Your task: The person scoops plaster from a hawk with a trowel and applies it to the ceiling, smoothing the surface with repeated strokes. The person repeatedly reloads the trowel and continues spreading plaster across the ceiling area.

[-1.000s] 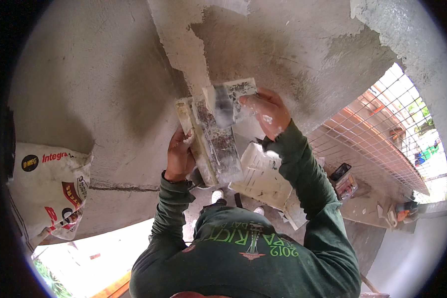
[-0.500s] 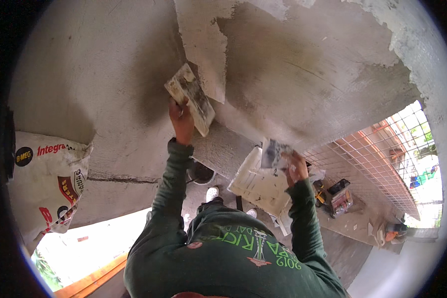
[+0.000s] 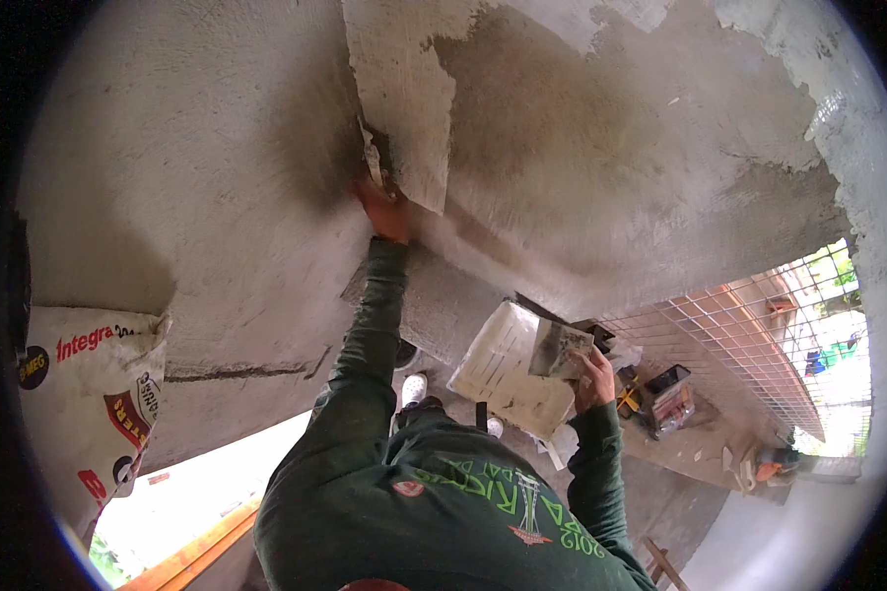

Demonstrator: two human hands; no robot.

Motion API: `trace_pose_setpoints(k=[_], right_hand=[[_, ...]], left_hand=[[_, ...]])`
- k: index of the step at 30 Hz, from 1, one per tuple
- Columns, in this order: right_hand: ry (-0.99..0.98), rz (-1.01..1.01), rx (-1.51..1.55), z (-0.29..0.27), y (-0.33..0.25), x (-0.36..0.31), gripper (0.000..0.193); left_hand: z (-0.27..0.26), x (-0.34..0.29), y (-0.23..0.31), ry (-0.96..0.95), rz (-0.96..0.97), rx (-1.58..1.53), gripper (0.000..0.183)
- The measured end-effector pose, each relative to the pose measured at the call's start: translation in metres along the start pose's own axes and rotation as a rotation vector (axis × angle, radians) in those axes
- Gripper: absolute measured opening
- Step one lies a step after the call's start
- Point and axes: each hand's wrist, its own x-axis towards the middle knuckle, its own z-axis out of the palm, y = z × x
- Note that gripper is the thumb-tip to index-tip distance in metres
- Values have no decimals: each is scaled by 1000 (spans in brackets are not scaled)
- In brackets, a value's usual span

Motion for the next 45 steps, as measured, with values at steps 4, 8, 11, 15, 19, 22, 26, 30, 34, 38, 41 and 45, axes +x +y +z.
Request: trace_pose_setpoints(k=[4,8,11,15,19,22,26,30,34,38,41,45], right_hand=[[-52,-28,-10,-12,18,3,27],[-88,-52,-84,-24,22,5,26],[-98,-44,-114,-18,16,6,23],[-115,-101,-401,-10,-3,23,23],[96,-833,-899,54,-26,6,20],[-15,-1377,-1201,94,-49,-15,34],[-121,-1596,-1382,129,-71,-39,49],[19,-1755,-1394,150,-99,-36,46],[13,-1757,-1056,169,-142,-44,45],[-326,-1025,-571,171,-168,-58,26],[-629,-550,-104,156,-162,-24,21],[-743,-225,35,120,-124,51,33]], left_hand=[[22,-5,10,-9,-82,-32,54],[22,-15,13,-57,-99,-24,60],[13,-38,54,-91,-57,26,50],[-20,-67,85,-195,-72,-242,54],[-76,-86,82,-376,-339,-582,47],[-125,-54,140,-367,-830,-1141,44],[-163,-44,179,-528,-687,-908,41],[-185,-50,212,-613,-607,-838,38],[-195,-51,215,-564,-654,-931,40],[-204,-44,200,-576,-853,-1143,43],[-204,-35,198,-638,-965,-1160,47],[-203,-34,192,-667,-1059,-1216,50]])
